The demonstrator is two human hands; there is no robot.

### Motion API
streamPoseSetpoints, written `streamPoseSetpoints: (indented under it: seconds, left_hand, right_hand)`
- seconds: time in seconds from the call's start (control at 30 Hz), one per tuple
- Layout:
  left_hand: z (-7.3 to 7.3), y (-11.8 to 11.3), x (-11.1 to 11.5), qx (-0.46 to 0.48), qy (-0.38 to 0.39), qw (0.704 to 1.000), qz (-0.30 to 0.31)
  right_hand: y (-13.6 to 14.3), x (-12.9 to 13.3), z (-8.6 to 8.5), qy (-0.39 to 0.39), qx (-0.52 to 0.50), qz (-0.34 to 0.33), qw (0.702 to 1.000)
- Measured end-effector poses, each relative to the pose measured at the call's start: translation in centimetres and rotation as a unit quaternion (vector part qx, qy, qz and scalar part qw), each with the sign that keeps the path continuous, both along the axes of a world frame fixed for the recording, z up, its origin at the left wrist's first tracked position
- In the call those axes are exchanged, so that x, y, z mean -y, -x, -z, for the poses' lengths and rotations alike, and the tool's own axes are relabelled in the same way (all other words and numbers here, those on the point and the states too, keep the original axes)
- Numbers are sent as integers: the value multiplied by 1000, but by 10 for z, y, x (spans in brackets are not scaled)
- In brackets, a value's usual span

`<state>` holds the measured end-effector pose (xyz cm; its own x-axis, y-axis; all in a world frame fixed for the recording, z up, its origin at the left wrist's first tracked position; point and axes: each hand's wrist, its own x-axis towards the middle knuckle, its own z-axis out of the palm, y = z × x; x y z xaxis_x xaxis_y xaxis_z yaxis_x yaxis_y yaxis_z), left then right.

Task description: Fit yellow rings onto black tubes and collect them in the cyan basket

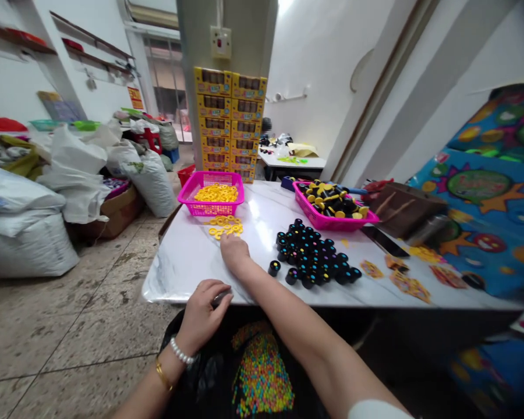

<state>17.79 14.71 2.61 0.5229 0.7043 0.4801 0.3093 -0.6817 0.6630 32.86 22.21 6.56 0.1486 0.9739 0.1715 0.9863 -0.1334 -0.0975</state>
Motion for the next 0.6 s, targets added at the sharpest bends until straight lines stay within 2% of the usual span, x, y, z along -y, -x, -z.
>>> streamPoseSetpoints:
  seconds: [0.17, 0.4, 0.5, 0.6]
  left_hand:
    - [-7, 7, 3, -1, 38, 999, 7]
    - [-21, -3, -12, 76, 163, 982, -54]
    - [-23, -13, -12, 110, 184, 976, -38]
    - [-24, -21, -9, 124, 212, 969, -9]
  right_hand:
    - [-5, 24, 2, -16, -5, -45, 999]
    - [-11, 104, 11, -56, -5, -134, 989]
    - [-18, 126, 16, -86, -19, -169, 982]
    - [-30, 138, 23, -116, -21, -234, 965]
